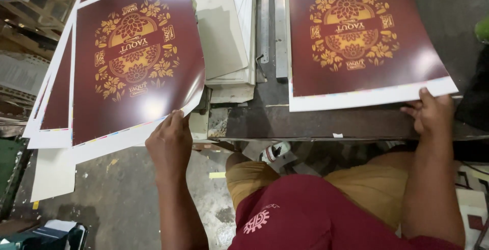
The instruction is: Feeding printed sheets one by one into a finishing machine for lamination or processing.
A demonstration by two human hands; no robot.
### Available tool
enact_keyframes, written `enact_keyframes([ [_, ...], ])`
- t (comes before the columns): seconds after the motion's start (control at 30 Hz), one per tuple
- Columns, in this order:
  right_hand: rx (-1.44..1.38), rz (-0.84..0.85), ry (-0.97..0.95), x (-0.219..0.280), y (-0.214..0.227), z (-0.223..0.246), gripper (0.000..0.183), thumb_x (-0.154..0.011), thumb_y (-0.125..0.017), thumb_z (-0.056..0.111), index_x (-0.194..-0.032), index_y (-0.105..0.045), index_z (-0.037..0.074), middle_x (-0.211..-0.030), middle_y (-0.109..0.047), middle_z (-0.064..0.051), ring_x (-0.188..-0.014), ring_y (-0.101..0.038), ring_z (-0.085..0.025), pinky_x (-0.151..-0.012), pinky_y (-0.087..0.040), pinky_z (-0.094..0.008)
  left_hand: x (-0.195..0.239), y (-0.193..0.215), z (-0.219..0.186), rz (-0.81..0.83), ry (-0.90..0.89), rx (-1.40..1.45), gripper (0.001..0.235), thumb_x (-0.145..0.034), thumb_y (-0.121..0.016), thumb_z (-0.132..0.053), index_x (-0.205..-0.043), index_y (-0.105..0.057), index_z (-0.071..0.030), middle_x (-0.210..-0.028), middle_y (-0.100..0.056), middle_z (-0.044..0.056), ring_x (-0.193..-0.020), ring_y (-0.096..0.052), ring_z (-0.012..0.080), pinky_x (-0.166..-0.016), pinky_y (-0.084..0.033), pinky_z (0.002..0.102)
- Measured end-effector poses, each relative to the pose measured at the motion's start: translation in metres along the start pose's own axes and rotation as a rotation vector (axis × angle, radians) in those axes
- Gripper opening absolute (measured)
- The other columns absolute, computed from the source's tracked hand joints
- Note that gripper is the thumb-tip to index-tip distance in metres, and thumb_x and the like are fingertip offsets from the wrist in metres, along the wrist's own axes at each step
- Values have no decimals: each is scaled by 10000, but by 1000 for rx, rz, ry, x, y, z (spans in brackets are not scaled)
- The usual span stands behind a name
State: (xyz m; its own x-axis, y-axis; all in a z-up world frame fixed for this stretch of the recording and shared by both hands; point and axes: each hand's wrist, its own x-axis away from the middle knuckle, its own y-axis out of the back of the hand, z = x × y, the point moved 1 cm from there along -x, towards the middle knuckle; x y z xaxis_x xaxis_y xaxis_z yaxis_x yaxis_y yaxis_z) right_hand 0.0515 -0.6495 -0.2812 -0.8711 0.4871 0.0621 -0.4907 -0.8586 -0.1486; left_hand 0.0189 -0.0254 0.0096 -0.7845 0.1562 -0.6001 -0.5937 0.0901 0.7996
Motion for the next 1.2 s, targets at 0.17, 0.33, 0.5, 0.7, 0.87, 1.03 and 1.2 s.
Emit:
enact_keyframes([
  [0.17,-89,48,-176,-29,-11,1,347,-1200,-529,241,-1511,-461,101,-1182,-677,-101,-927,-737,-235,-665,-588,-365,-6,13,-7,-6,77,-16,118,-937,-753,-83,-1042,-730,-35,-948,-774,127,-809,-741,320,-663,-563,417],
  [0.33,63,-66,-214,24,-44,7,501,-1134,-526,231,-1592,-378,96,-1168,-705,-140,-923,-718,-230,-674,-576,-355,-3,16,-28,-142,-53,235,101,-924,-751,-50,-1016,-709,-41,-958,-744,148,-820,-724,323,-714,-575,418],
  [0.5,86,191,-138,106,-145,47,468,-1058,-558,212,-1483,-536,15,-1166,-732,-167,-940,-722,-212,-716,-594,-341,0,-16,-91,-163,-190,478,182,-831,-784,-82,-988,-706,-30,-975,-714,140,-848,-708,307,-725,-570,416],
  [0.7,37,678,-59,162,-214,63,442,-1023,-569,197,-1433,-557,32,-1234,-705,-138,-1034,-691,-216,-833,-558,-319,14,-49,-171,67,-228,555,196,-895,-812,-199,-983,-704,-60,-1038,-685,111,-926,-659,297,-780,-519,433],
  [0.87,-416,534,-242,157,-210,42,309,-1074,-562,131,-1358,-562,9,-1217,-662,-103,-1091,-671,-196,-933,-573,-339,17,-42,-186,218,-414,639,400,-914,-745,-304,-1165,-681,1,-1208,-689,173,-1126,-665,343,-920,-517,450],
  [1.03,-415,318,-146,139,-165,64,320,-1076,-559,94,-1391,-531,40,-1207,-657,-90,-1049,-684,-201,-872,-605,-358,5,-18,-138,201,-301,587,430,-888,-763,-299,-1165,-661,13,-1235,-686,196,-1161,-667,356,-972,-524,470],
  [1.2,-435,213,-55,115,-89,32,363,-1102,-567,57,-1457,-493,64,-1215,-669,-65,-986,-689,-190,-673,-577,-309,-5,-10,-63,326,27,366,338,-892,-780,-185,-1159,-674,-8,-1158,-706,174,-1076,-673,364,-951,-526,484],
])
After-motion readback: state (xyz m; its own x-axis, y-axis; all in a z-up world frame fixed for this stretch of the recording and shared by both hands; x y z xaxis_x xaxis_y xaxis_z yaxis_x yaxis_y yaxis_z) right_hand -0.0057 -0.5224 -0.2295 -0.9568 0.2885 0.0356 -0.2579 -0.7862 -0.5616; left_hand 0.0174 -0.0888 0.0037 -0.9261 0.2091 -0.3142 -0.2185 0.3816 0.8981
